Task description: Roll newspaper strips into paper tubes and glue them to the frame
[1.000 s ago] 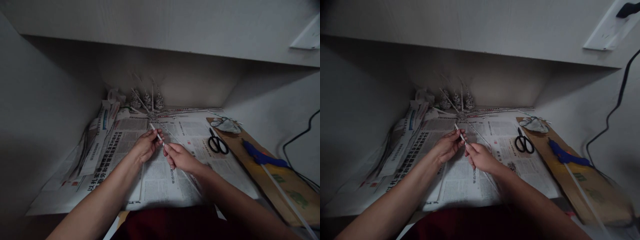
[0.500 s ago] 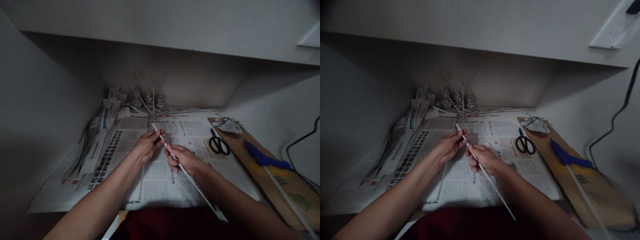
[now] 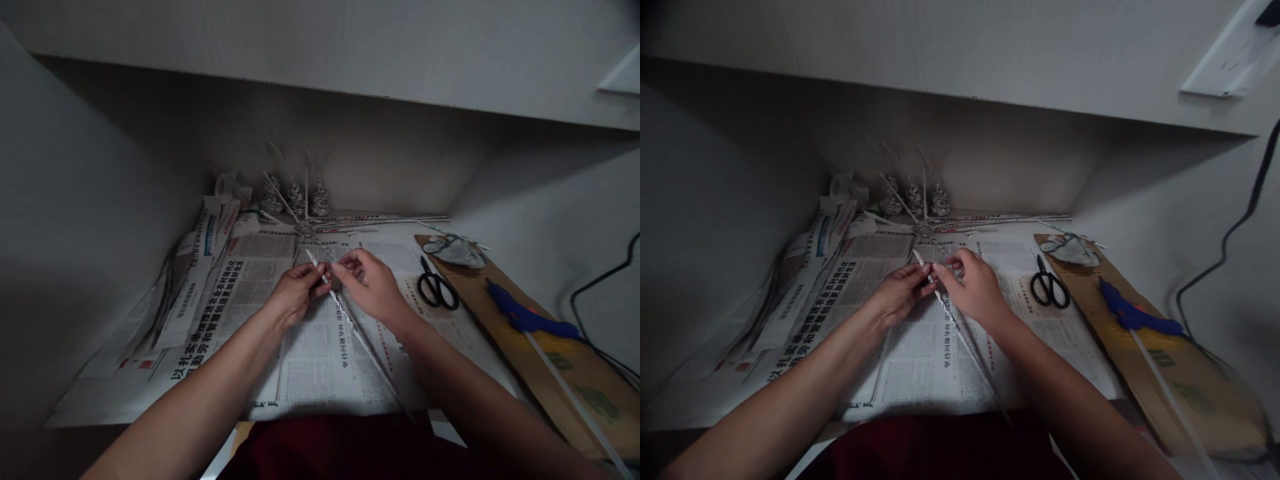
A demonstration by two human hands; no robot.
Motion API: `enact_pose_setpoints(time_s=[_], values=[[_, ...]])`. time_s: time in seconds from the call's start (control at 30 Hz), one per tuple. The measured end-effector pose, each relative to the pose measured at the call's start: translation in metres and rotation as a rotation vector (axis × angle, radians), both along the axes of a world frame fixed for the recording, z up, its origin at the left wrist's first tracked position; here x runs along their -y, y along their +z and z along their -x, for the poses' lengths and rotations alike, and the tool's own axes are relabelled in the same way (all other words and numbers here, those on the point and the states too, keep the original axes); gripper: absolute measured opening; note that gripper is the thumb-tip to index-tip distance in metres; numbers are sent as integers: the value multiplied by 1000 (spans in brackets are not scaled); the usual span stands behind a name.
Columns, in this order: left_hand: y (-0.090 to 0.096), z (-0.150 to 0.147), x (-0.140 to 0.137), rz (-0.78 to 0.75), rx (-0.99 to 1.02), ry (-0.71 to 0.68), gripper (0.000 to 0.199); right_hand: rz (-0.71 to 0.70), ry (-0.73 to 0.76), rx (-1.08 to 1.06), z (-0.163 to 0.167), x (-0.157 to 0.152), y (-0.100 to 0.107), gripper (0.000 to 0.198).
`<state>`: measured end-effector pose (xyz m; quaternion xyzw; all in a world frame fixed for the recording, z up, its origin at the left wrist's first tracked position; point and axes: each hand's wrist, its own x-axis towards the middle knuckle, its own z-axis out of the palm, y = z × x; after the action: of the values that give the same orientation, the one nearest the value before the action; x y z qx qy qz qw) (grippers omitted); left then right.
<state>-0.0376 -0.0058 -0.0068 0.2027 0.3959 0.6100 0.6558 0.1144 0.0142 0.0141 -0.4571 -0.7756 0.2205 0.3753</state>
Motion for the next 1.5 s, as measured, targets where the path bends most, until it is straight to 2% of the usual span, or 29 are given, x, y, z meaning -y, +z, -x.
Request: enact_pose_setpoints(time_s=[0.07,0.17,0.33,0.53,0.6,0.73,0.9,1.0,1.13,1.27,1.37,1.43,1.5], values=[[-1,-1,0,-1,-3,-2,7,-104,-1,55,11,-7,9,29],[-3,-2,1,-10,-8,-15,7,-87,20,156,29,-14,14,28],[-4,-2,1,-28,-1,-64,12,76,16,144,40,-25,7,12],[-3,-2,2,2,10,-107,9,388,109,-86,29,-39,0,14],[-4,-3,2,1,16,-102,9,434,114,-133,26,-39,1,16],[-6,-5,3,8,15,-25,14,432,78,-145,24,-35,2,19],[-6,-6,4,12,-14,-82,14,527,79,-226,23,-37,-4,17],[-6,-7,6,22,-28,-115,16,418,62,-186,14,-33,-9,18],[-5,-8,8,50,-48,-98,15,133,-4,36,-28,-14,-7,17],[-6,-9,9,28,-62,-99,15,-43,-250,374,-114,4,8,14],[-8,-10,9,-1,-66,-109,15,-24,-513,662,-195,12,18,23],[-10,-11,9,-5,-61,-116,15,111,-654,853,-243,17,19,25],[-10,-12,8,6,-53,-117,15,239,-737,938,-281,23,14,31]])
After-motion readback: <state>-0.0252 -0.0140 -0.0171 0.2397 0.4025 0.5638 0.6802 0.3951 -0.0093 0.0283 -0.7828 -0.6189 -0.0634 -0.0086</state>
